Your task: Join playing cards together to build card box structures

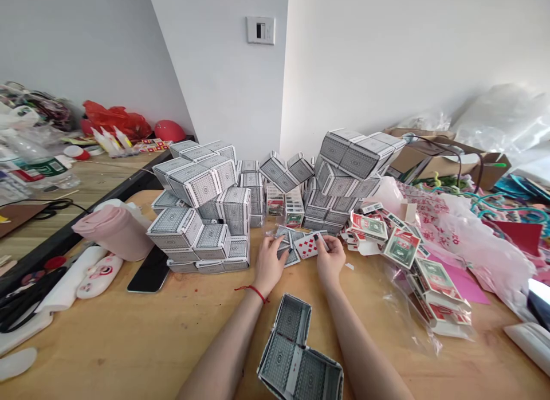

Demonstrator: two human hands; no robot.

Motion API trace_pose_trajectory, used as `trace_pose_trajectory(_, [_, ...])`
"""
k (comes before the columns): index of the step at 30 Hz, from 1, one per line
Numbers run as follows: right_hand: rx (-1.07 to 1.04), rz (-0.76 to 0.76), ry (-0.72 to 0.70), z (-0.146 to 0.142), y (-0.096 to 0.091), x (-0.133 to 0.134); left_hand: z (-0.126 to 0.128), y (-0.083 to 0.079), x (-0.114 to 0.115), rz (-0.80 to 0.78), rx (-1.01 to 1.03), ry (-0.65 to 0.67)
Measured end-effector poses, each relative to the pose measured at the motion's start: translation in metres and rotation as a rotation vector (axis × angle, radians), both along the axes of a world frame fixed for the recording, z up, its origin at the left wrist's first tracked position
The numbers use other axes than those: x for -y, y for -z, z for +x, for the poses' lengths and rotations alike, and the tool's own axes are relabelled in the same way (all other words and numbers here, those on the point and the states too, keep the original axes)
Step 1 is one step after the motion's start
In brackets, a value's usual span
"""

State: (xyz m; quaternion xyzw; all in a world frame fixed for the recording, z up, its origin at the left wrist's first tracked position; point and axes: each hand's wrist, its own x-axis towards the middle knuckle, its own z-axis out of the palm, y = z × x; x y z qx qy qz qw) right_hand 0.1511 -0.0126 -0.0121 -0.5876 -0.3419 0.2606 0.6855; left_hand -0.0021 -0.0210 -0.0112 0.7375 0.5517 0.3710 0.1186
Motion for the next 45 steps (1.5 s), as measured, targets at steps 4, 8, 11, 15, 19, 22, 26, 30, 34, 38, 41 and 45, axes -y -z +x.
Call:
trace_pose_trajectory(4, [0.204, -0.026, 0.144, -0.003, -0.004, 0.006, 0.001, -0.004, 0.002, 0.019, -0.065, 0.049])
trace_pose_trajectory(8, [0.332, -0.041, 0.348, -0.003, -0.009, 0.009, 0.003, -0.006, 0.005, 0.025, -0.164, 0.074])
trace_pose_trajectory(11, [0.334, -0.077, 0.424, 0.001, -0.010, 0.009, 0.003, -0.005, 0.006, 0.020, -0.190, 0.071])
trace_pose_trajectory(15, [0.294, -0.085, 0.428, 0.005, -0.009, 0.007, 0.003, -0.004, 0.006, 0.017, -0.196, 0.073])
trace_pose_trajectory(19, [0.279, -0.096, 0.434, 0.006, -0.007, 0.006, 0.003, -0.004, 0.005, 0.010, -0.170, 0.084])
trace_pose_trajectory(22, [0.274, -0.163, 0.425, 0.006, -0.007, 0.006, 0.003, -0.004, 0.005, -0.005, -0.161, 0.092])
trace_pose_trajectory(26, [0.239, -0.203, 0.371, 0.007, -0.009, 0.006, 0.002, -0.004, 0.004, -0.014, -0.134, 0.093])
trace_pose_trajectory(30, [0.190, -0.186, 0.363, 0.007, -0.012, 0.006, 0.002, -0.002, 0.003, -0.015, -0.102, 0.095])
trace_pose_trajectory(34, [0.131, -0.177, 0.362, 0.005, -0.015, 0.006, 0.001, 0.000, 0.002, -0.013, -0.085, 0.091])
trace_pose_trajectory(38, [0.098, -0.171, 0.374, 0.006, -0.016, 0.006, 0.001, 0.001, 0.001, -0.019, -0.080, 0.091])
trace_pose_trajectory(41, [0.071, -0.192, 0.376, 0.009, -0.011, 0.004, 0.001, 0.002, 0.000, -0.013, -0.051, 0.075])
trace_pose_trajectory(45, [-0.018, -0.212, 0.226, 0.008, -0.002, 0.000, 0.000, 0.003, -0.001, -0.013, -0.001, 0.035])
